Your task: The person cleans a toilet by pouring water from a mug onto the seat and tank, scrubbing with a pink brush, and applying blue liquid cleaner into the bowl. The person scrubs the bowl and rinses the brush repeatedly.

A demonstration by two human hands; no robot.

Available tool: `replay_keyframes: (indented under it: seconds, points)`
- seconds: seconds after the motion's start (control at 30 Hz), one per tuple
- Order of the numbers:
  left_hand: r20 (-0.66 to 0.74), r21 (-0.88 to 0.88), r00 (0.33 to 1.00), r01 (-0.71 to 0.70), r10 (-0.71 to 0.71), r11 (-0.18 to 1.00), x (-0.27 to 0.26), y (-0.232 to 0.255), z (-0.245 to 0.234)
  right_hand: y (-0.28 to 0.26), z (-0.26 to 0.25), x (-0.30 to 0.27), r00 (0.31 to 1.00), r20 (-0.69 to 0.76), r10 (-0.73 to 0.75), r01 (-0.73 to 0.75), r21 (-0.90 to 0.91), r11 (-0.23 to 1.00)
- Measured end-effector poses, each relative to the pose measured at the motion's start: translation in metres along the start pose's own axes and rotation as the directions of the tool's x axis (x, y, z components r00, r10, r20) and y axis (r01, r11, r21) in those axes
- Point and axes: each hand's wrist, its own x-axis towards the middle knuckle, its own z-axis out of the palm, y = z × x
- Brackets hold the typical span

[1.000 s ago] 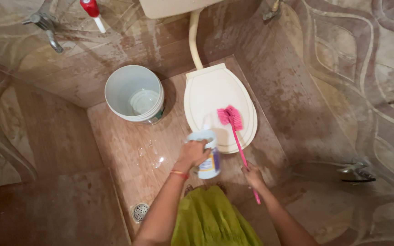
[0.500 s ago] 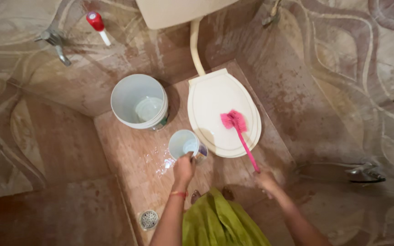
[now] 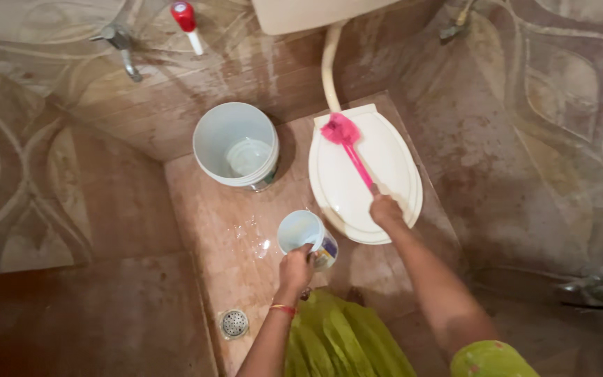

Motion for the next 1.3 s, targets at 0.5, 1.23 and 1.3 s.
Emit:
replay_keyframes:
  seconds: [0.5,1.23,1.3]
  points:
    - [-0.061,-0.019,0.998,0.010,-0.011,1.000,0.019,0.007,-0.001,0.131,0.104,-0.145,0.955,-0.002,0.296,-0.277,0.342,0.898]
    - [-0.040,-0.025,0.999,-0.015,0.014,1.000,0.009,0.019,0.014,0.089,0.131,-0.114,0.994,0.051,0.100,-0.107,0.142,0.984]
    - [-0.046,-0.021,0.999,-0.021,0.020,1.000,0.010,0.019,0.010,0.074,0.121,-0.095,0.967,-0.229,-0.112,0.187,0.336,0.923]
